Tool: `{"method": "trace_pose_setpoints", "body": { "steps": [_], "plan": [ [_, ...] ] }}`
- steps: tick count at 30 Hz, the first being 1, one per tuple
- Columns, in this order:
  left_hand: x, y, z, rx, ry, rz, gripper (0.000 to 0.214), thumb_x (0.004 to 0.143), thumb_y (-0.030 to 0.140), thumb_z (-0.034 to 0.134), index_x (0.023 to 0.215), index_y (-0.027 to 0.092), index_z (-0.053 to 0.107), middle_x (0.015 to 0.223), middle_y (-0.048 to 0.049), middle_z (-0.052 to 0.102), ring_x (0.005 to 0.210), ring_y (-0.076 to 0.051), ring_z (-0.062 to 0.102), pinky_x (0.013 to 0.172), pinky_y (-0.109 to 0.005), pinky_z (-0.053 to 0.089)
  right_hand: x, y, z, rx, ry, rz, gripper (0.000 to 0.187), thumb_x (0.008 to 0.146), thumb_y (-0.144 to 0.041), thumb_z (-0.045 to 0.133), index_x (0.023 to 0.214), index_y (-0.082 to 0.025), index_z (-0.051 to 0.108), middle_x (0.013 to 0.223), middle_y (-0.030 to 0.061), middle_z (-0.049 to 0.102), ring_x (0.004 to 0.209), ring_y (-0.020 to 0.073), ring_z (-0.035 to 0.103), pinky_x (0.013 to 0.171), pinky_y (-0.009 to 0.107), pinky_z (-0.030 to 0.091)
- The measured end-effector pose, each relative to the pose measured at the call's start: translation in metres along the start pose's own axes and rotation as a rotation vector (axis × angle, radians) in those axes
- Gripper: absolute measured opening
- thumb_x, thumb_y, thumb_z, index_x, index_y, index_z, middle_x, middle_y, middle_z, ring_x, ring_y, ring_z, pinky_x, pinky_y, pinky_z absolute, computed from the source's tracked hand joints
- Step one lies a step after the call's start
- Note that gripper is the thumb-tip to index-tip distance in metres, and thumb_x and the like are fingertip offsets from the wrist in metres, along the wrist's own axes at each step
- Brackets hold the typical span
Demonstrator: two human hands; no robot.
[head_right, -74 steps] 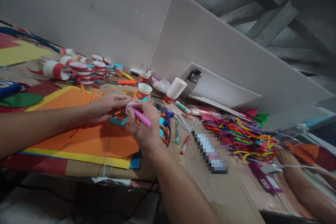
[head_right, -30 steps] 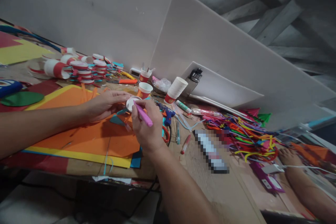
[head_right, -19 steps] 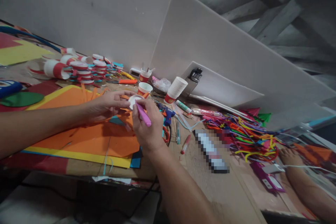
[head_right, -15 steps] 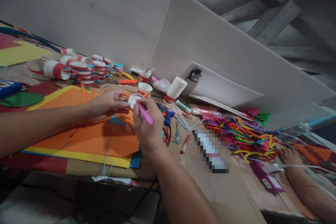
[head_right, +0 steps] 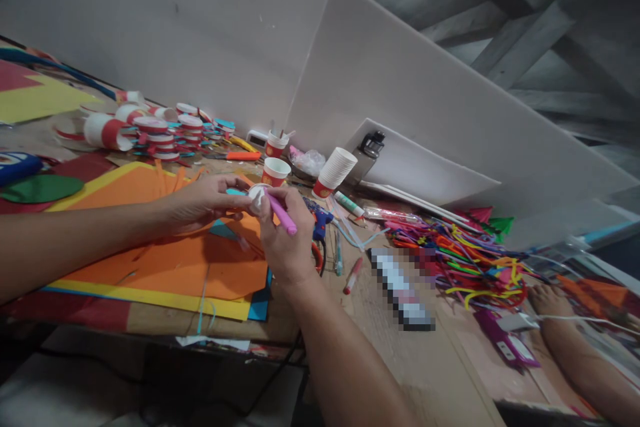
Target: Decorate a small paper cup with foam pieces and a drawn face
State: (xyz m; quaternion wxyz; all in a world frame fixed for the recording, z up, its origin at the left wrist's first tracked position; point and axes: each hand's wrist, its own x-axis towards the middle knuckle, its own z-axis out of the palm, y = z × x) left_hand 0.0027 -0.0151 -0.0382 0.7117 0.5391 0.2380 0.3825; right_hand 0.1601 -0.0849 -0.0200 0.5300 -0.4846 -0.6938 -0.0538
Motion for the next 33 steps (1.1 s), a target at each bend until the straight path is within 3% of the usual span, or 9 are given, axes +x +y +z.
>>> {"method": "trace_pose_setpoints", "body": {
  "steps": [19, 33],
  "plan": [
    [-0.0002, -0.002, -0.0011, 0.03, -0.017, 0.016, 0.031, 0.07, 0.028, 0.079, 0.094, 0.016, 0.064, 0.088, -0.0048, 0.069, 0.077, -0.013, 0.064, 0.064, -0.023, 0.045, -0.0006, -0.0022, 0.0005, 0.075, -0.041, 0.058, 0.009, 0.088, -0.027, 0.058, 0.09, -0.019, 0.062, 0.084, 0.002, 0.068, 0.076, 0.0138, 0.064, 0.068, 0.027, 0.051],
    [-0.0031, 0.0019, 0.0007, 0.055, -0.059, 0.022, 0.027, 0.073, 0.031, 0.076, 0.095, 0.017, 0.068, 0.092, -0.007, 0.07, 0.082, -0.015, 0.064, 0.066, -0.023, 0.045, -0.0007, -0.0026, -0.0017, 0.046, -0.054, 0.015, 0.01, 0.088, -0.029, 0.058, 0.089, -0.02, 0.062, 0.085, 0.0023, 0.068, 0.077, 0.0148, 0.063, 0.07, 0.029, 0.049]
  ]
}}
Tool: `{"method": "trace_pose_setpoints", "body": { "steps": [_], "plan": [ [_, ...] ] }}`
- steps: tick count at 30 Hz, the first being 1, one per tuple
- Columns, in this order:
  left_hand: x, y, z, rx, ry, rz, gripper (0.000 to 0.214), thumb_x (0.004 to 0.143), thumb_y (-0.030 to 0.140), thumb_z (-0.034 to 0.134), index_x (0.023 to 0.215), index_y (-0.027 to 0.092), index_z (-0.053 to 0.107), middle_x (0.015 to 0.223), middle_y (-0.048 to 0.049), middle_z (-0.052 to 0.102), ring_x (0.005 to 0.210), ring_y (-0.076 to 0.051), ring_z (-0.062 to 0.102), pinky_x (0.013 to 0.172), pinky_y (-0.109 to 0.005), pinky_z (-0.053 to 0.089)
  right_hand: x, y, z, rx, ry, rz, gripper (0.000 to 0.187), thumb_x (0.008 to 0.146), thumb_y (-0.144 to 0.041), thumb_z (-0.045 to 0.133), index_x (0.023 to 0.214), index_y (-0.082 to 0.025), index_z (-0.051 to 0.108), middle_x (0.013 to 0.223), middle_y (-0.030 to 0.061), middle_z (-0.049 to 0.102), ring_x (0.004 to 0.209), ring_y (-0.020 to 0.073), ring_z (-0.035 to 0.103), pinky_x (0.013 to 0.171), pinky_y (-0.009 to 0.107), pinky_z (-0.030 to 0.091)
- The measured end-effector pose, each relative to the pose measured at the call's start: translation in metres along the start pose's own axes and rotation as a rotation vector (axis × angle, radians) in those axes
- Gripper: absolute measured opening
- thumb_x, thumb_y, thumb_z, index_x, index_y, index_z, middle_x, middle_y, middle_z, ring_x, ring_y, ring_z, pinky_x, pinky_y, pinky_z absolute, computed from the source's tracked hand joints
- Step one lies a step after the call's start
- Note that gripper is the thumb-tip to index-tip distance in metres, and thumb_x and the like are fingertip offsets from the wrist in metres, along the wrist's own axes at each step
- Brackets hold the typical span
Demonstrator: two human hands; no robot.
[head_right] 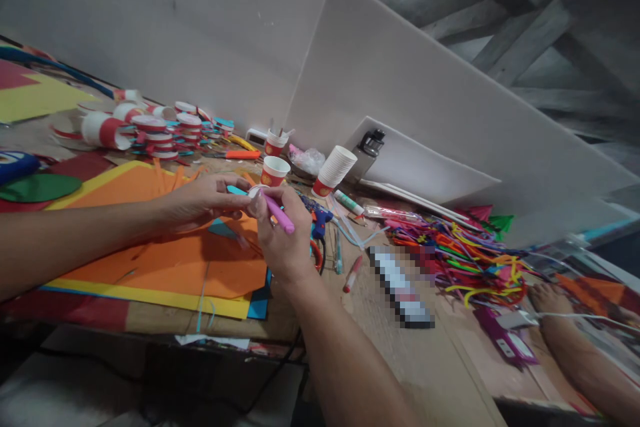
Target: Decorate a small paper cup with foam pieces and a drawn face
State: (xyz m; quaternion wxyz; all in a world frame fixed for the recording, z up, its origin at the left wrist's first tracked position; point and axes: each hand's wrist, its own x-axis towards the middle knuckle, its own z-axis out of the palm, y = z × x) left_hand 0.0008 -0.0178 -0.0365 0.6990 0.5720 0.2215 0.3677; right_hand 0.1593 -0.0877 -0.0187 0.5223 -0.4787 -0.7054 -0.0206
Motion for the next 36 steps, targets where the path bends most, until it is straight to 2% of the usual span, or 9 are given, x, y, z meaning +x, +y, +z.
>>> {"method": "trace_pose_setpoints", "body": {
  "steps": [16, 22, 36],
  "plan": [
    [0.0025, -0.0011, -0.0036, -0.012, -0.067, 0.011, 0.026, 0.075, 0.032, 0.074, 0.097, 0.017, 0.072, 0.09, -0.0075, 0.07, 0.083, -0.015, 0.062, 0.066, -0.023, 0.041, -0.001, 0.0008, 0.0003, 0.047, -0.025, -0.014, 0.009, 0.087, -0.029, 0.059, 0.091, -0.021, 0.062, 0.088, 0.0031, 0.069, 0.079, 0.0156, 0.064, 0.071, 0.03, 0.051],
    [0.0022, 0.0002, -0.004, 0.006, -0.067, 0.014, 0.026, 0.074, 0.034, 0.074, 0.091, 0.015, 0.072, 0.088, -0.0087, 0.07, 0.081, -0.017, 0.062, 0.066, -0.025, 0.041, -0.0015, -0.0007, -0.0001, 0.034, -0.035, 0.002, 0.01, 0.087, -0.03, 0.058, 0.09, -0.021, 0.062, 0.088, 0.0039, 0.07, 0.079, 0.0165, 0.065, 0.071, 0.031, 0.051],
    [0.0033, 0.0015, -0.0067, -0.011, -0.087, -0.02, 0.026, 0.073, 0.033, 0.074, 0.092, 0.016, 0.074, 0.088, -0.0074, 0.07, 0.077, -0.014, 0.06, 0.065, -0.023, 0.042, -0.0021, -0.0045, -0.0013, 0.045, -0.053, 0.003, 0.009, 0.086, -0.029, 0.06, 0.09, -0.021, 0.062, 0.086, 0.0032, 0.07, 0.079, 0.0162, 0.065, 0.072, 0.031, 0.051]
  ]
}}
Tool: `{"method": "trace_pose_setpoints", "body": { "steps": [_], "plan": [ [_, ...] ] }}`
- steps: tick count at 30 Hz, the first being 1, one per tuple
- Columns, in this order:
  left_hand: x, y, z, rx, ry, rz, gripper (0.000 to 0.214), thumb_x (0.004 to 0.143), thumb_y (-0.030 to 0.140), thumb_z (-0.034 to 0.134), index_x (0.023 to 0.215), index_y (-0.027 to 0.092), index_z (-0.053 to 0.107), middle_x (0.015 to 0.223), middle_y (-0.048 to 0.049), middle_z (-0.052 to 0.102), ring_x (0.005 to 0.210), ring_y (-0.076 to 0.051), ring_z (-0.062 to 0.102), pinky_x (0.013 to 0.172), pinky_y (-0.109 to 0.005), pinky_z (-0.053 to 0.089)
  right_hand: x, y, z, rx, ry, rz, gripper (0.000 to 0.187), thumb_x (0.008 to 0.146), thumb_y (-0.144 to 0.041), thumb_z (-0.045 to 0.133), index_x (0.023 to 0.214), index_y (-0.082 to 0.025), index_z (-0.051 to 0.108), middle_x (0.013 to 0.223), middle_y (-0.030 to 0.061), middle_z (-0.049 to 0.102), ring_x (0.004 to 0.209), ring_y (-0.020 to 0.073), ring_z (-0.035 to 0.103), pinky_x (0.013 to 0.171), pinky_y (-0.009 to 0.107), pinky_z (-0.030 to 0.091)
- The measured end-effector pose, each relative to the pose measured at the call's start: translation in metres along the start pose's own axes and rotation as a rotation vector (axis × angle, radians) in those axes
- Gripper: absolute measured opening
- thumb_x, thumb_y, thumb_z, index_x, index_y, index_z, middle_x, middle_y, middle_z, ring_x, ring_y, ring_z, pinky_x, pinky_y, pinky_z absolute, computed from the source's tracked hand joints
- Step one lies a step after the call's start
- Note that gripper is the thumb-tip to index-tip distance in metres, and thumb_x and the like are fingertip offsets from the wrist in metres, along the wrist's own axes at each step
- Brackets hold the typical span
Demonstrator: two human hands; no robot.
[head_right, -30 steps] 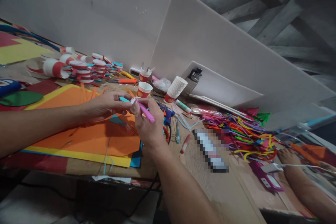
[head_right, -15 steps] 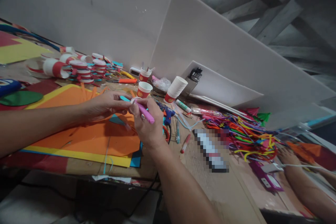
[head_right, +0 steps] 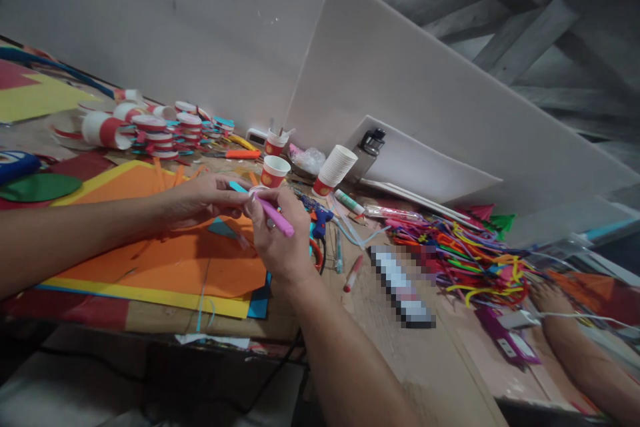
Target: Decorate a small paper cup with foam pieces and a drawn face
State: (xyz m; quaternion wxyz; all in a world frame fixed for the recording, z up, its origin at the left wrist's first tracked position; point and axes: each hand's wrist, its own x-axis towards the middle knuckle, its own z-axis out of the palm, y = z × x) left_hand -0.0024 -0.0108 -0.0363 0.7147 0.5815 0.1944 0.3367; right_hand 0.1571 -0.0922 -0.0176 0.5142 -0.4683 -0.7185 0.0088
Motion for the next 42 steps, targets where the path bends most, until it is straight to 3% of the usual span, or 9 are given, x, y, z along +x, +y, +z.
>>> {"method": "trace_pose_setpoints", "body": {
  "steps": [4, 7, 10, 17, 25, 31, 37, 42],
  "plan": [
    [0.0, 0.001, 0.0, -0.043, 0.027, -0.021, 0.022, 0.072, 0.03, 0.075, 0.088, 0.015, 0.073, 0.089, -0.0074, 0.071, 0.077, -0.014, 0.061, 0.066, -0.024, 0.043, 0.001, -0.001, -0.002, -0.001, 0.038, -0.017, 0.007, 0.086, -0.027, 0.061, 0.089, -0.021, 0.062, 0.085, 0.0028, 0.069, 0.078, 0.0161, 0.064, 0.073, 0.032, 0.051],
    [-0.001, 0.004, 0.001, -0.068, 0.049, -0.038, 0.023, 0.071, 0.029, 0.075, 0.089, 0.014, 0.073, 0.089, -0.0084, 0.071, 0.079, -0.015, 0.063, 0.066, -0.024, 0.044, 0.003, 0.001, -0.004, 0.069, 0.148, -0.025, 0.01, 0.089, -0.024, 0.056, 0.096, -0.021, 0.063, 0.094, 0.0037, 0.068, 0.085, 0.0157, 0.064, 0.079, 0.032, 0.051],
    [-0.002, 0.006, 0.002, -0.078, 0.059, -0.057, 0.025, 0.07, 0.028, 0.076, 0.09, 0.013, 0.072, 0.088, -0.0086, 0.07, 0.079, -0.016, 0.063, 0.068, -0.026, 0.045, 0.007, 0.006, -0.006, 0.12, 0.218, 0.052, 0.015, 0.091, -0.025, 0.055, 0.102, -0.022, 0.064, 0.102, 0.0043, 0.067, 0.09, 0.0157, 0.063, 0.083, 0.033, 0.051],
    [-0.002, 0.007, 0.002, -0.057, 0.076, -0.074, 0.021, 0.068, 0.027, 0.076, 0.083, 0.014, 0.071, 0.083, -0.0062, 0.068, 0.076, -0.016, 0.062, 0.073, -0.03, 0.047, 0.012, 0.01, -0.005, 0.222, 0.053, 0.252, 0.018, 0.085, -0.032, 0.06, 0.096, -0.018, 0.064, 0.094, 0.0049, 0.07, 0.086, 0.0157, 0.064, 0.078, 0.03, 0.052],
    [-0.002, 0.009, 0.001, -0.061, 0.166, -0.086, 0.024, 0.063, 0.029, 0.078, 0.075, 0.011, 0.067, 0.073, -0.0058, 0.066, 0.067, -0.016, 0.06, 0.065, -0.029, 0.046, 0.009, 0.018, 0.002, 0.498, 0.03, 0.526, 0.029, 0.072, -0.03, 0.07, 0.098, -0.018, 0.064, 0.09, 0.0029, 0.068, 0.078, 0.0141, 0.061, 0.069, 0.027, 0.049],
    [0.002, 0.002, -0.004, -0.09, 0.102, -0.009, 0.023, 0.069, 0.029, 0.076, 0.081, 0.012, 0.068, 0.077, -0.0055, 0.066, 0.07, -0.014, 0.06, 0.065, -0.026, 0.045, 0.01, 0.019, 0.006, 0.744, 0.051, 0.711, 0.033, 0.063, -0.027, 0.077, 0.093, -0.019, 0.065, 0.088, 0.0014, 0.069, 0.074, 0.0134, 0.062, 0.067, 0.026, 0.05],
    [0.002, 0.003, 0.001, -0.2, 0.116, -0.022, 0.033, 0.07, 0.038, 0.077, 0.088, 0.013, 0.066, 0.082, -0.0071, 0.068, 0.073, -0.017, 0.064, 0.063, -0.027, 0.049, 0.012, 0.022, 0.007, 0.808, 0.175, 0.731, 0.035, 0.06, -0.025, 0.079, 0.091, -0.02, 0.064, 0.086, -0.0012, 0.068, 0.073, 0.0103, 0.061, 0.065, 0.022, 0.049],
    [0.002, -0.001, 0.003, -0.176, 0.074, -0.068, 0.031, 0.066, 0.03, 0.082, 0.085, 0.01, 0.068, 0.08, -0.0085, 0.07, 0.07, -0.014, 0.064, 0.066, -0.026, 0.052, 0.009, 0.022, 0.009, 0.784, 0.183, 0.673, 0.034, 0.065, -0.026, 0.077, 0.095, -0.02, 0.062, 0.089, 0.0001, 0.067, 0.077, 0.0122, 0.062, 0.07, 0.026, 0.051]
  ]
}}
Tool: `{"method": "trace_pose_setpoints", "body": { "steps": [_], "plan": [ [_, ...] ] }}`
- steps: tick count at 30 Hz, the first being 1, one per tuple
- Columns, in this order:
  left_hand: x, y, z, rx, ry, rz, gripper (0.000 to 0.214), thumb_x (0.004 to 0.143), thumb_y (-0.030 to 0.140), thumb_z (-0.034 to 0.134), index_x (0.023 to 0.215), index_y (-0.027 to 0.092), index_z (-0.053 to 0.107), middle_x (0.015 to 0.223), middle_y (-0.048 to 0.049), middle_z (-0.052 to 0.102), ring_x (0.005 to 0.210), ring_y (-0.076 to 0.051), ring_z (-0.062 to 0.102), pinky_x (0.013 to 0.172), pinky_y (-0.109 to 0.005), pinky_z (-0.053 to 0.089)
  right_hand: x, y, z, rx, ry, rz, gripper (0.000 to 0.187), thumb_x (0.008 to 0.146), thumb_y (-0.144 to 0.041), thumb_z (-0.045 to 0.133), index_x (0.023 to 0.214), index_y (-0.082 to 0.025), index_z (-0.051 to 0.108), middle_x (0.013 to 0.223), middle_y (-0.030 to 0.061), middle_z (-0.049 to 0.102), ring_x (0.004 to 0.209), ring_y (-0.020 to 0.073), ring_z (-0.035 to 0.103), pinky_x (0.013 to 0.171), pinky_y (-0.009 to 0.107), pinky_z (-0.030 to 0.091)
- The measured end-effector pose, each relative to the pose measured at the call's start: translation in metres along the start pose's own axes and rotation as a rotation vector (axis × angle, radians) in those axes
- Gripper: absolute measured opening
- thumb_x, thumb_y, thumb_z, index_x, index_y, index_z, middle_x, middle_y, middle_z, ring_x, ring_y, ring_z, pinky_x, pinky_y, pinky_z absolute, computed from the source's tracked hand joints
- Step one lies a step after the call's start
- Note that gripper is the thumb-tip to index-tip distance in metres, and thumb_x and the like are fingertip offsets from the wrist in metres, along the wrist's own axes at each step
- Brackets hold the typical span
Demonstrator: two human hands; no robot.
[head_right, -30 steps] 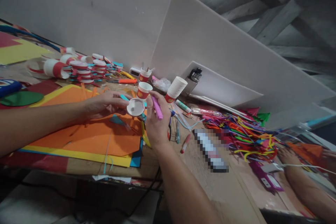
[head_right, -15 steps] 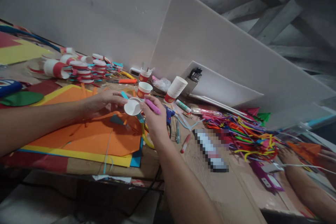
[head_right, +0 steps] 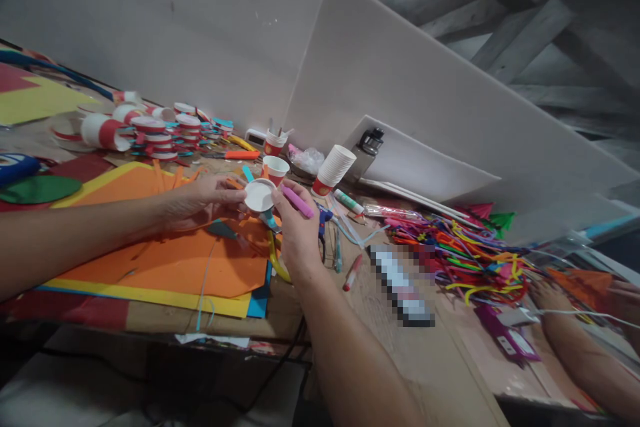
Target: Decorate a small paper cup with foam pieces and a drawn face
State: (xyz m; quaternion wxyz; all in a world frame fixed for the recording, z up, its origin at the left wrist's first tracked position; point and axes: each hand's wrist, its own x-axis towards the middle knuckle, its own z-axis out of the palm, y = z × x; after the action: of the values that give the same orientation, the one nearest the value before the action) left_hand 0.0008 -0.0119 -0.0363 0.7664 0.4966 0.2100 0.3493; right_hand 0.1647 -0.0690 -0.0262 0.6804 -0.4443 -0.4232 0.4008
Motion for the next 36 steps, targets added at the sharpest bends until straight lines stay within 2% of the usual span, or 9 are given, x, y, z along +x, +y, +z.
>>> {"method": "trace_pose_setpoints", "body": {
  "steps": [3, 7, 11, 15, 23, 36],
  "plan": [
    [0.002, -0.002, -0.003, 0.009, 0.05, 0.062, 0.026, 0.067, 0.027, 0.081, 0.081, 0.009, 0.068, 0.075, -0.0078, 0.069, 0.065, -0.012, 0.062, 0.065, -0.025, 0.051, -0.001, -0.002, 0.0, -0.099, -0.002, -0.071, 0.031, 0.07, -0.03, 0.074, 0.097, -0.019, 0.062, 0.091, 0.0014, 0.067, 0.08, 0.0134, 0.062, 0.073, 0.028, 0.052],
    [0.004, -0.001, -0.007, 0.002, 0.098, 0.088, 0.026, 0.066, 0.027, 0.082, 0.075, 0.008, 0.068, 0.068, -0.007, 0.067, 0.062, -0.012, 0.062, 0.063, -0.024, 0.05, -0.004, -0.012, -0.003, -0.349, 0.063, -0.339, 0.023, 0.084, -0.037, 0.061, 0.098, -0.019, 0.065, 0.086, 0.0016, 0.065, 0.079, 0.013, 0.06, 0.073, 0.028, 0.05],
    [0.005, -0.001, -0.007, -0.003, 0.1, 0.085, 0.028, 0.064, 0.028, 0.083, 0.076, 0.008, 0.067, 0.069, -0.007, 0.067, 0.06, -0.011, 0.061, 0.059, -0.023, 0.049, -0.012, -0.018, -0.002, -0.505, -0.032, -0.505, 0.025, 0.092, -0.038, 0.05, 0.091, -0.019, 0.066, 0.078, 0.0013, 0.064, 0.071, 0.0124, 0.06, 0.069, 0.028, 0.05],
    [0.004, -0.002, -0.006, 0.023, 0.085, 0.113, 0.027, 0.067, 0.029, 0.082, 0.073, 0.008, 0.065, 0.066, -0.0059, 0.065, 0.057, -0.01, 0.058, 0.055, -0.022, 0.047, -0.017, -0.013, 0.001, -0.553, -0.128, -0.513, 0.017, 0.09, -0.034, 0.055, 0.096, -0.02, 0.059, 0.087, 0.0027, 0.066, 0.075, 0.0132, 0.062, 0.069, 0.027, 0.051],
    [0.003, -0.003, -0.003, 0.069, 0.086, 0.132, 0.029, 0.066, 0.031, 0.082, 0.075, 0.01, 0.064, 0.068, -0.0044, 0.065, 0.057, -0.01, 0.058, 0.055, -0.022, 0.045, -0.014, -0.009, -0.001, -0.674, -0.116, -0.545, 0.017, 0.088, -0.035, 0.059, 0.093, -0.02, 0.06, 0.088, 0.0027, 0.067, 0.078, 0.0137, 0.062, 0.069, 0.027, 0.05],
    [0.003, -0.005, -0.006, 0.13, 0.04, 0.157, 0.029, 0.069, 0.034, 0.08, 0.078, 0.011, 0.065, 0.075, -0.005, 0.067, 0.064, -0.012, 0.06, 0.062, -0.024, 0.045, -0.014, -0.005, 0.0, -0.67, -0.108, -0.526, 0.02, 0.088, -0.04, 0.057, 0.092, -0.021, 0.06, 0.087, 0.0025, 0.066, 0.078, 0.0147, 0.061, 0.071, 0.029, 0.049]
  ]
}}
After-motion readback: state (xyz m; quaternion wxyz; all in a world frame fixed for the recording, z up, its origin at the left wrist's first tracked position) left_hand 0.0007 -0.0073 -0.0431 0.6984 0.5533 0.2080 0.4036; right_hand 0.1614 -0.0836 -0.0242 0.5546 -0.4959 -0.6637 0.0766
